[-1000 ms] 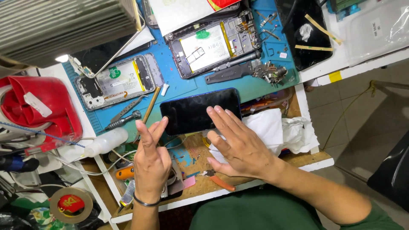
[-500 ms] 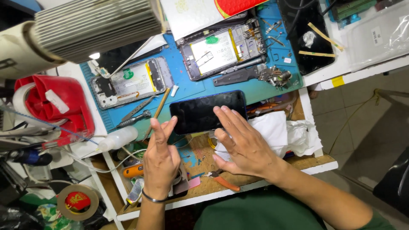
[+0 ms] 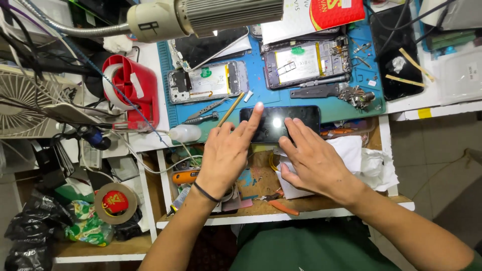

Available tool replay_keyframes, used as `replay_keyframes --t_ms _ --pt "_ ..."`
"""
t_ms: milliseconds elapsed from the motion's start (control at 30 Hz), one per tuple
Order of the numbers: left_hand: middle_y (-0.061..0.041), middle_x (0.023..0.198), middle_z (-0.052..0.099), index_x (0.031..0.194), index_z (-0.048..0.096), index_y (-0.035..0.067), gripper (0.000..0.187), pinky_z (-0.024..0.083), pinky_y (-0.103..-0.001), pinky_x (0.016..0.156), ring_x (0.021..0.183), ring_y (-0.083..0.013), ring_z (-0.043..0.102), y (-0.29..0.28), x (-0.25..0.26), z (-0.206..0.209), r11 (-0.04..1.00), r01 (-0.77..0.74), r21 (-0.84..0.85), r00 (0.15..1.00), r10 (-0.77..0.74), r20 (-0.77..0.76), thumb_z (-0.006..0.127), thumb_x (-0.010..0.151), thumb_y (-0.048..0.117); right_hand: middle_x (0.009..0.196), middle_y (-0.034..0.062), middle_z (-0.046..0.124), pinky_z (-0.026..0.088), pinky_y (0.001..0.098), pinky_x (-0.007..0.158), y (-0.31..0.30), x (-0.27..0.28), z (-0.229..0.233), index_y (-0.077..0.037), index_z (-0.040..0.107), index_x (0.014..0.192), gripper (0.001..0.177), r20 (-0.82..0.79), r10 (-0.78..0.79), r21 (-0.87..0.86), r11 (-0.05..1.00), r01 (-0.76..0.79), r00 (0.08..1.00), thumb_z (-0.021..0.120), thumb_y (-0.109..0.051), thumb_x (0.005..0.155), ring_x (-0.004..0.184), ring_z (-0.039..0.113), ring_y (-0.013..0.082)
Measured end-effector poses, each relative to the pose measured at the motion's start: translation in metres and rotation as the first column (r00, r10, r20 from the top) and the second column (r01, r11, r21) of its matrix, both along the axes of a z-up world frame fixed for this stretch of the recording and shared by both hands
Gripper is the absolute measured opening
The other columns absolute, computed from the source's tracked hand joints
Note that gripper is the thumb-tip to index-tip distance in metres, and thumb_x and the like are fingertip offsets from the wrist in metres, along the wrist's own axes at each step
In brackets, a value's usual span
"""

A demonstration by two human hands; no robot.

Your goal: Installing a new screen on a mobile phone by applying adhesive and pressing the screen into place.

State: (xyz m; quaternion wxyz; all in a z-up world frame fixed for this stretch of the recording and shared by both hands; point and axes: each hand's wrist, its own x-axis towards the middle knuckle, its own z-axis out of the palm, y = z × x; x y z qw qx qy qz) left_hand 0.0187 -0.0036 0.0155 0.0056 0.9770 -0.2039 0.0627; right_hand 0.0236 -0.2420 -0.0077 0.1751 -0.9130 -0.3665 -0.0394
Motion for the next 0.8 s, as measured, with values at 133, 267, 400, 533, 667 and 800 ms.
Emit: replay_keyframes --t_ms 133,267,400,533,667,800 --pt "-0.009 0.102 0.077 0.168 0.009 0.012 0.092 0.053 -0.046 0.086 0.104 -0.0343 0.069 0.0 0.009 0.02 0.997 -0.029 -0.065 0.988 0.019 -0.152 0.056 0.089 0.004 0.138 0.0277 0.056 0.045 0.0458 0.111 -0.003 0.007 0.015 -0.008 0.054 0.124 0.053 -0.103 0.075 -0.185 0.978 -0.093 0.992 0.062 -0.037 0.08 0.134 0.055 0.0414" --pt "-0.028 0.149 0.055 0.165 0.011 0.005 0.087 0.048 -0.055 0.104 0.13 -0.0466 0.058 -0.015 -0.023 0.045 0.603 -0.189 -0.775 0.976 0.028 -0.216 0.043 0.085 -0.011 0.139 0.0273 0.057 0.044 0.0445 0.111 -0.004 0.017 0.031 -0.006 0.055 0.133 0.059 -0.229 0.11 -0.283 0.943 -0.174 0.967 0.058 -0.031 0.08 0.133 0.056 0.0399" --pt "-0.028 0.155 0.046 0.166 0.0 0.017 0.091 0.051 -0.053 0.108 0.14 -0.04 0.049 -0.03 -0.057 0.023 -0.471 -0.434 -0.768 0.895 -0.325 -0.306 0.049 0.091 0.005 0.142 0.0274 0.055 0.044 0.0448 0.112 -0.006 0.026 0.036 -0.005 0.051 0.137 0.063 -0.248 0.148 -0.315 0.922 -0.224 0.957 0.06 -0.03 0.08 0.134 0.056 0.0392" --pt "-0.024 0.158 0.044 0.165 0.017 0.017 0.085 0.046 -0.061 0.112 0.143 -0.0402 0.046 -0.036 -0.07 0.007 -0.787 -0.473 -0.396 0.877 -0.464 -0.124 0.049 0.087 0.008 0.12 0.0195 0.063 0.055 0.0461 0.094 -0.003 0.036 0.059 -0.008 0.048 0.129 0.048 -0.387 0.078 -0.287 0.937 -0.2 0.919 0.055 -0.022 0.084 0.115 0.065 0.0388" --pt "-0.021 0.161 0.041 0.164 0.023 0.018 0.083 0.04 -0.064 0.115 0.147 -0.0392 0.041 -0.032 -0.063 0.02 -0.828 -0.462 -0.319 0.878 -0.479 -0.028 0.057 0.089 0.021 0.117 0.0246 0.069 0.054 0.0557 0.091 -0.017 0.061 0.072 -0.01 0.049 0.119 0.03 -0.551 0.034 0.234 0.965 0.115 0.834 0.058 -0.025 0.095 0.111 0.068 0.0458" --pt "-0.018 0.162 0.041 0.166 0.019 0.021 0.086 0.036 -0.064 0.116 0.148 -0.0385 0.039 -0.032 -0.057 0.037 -0.832 -0.441 -0.337 0.879 -0.476 0.024 0.059 0.092 0.04 0.162 0.0166 0.044 0.037 0.0527 0.116 -0.037 0.056 0.07 -0.026 0.046 0.144 0.082 -0.511 0.798 0.685 0.152 0.713 0.32 0.05 -0.079 0.082 0.149 0.043 0.036"
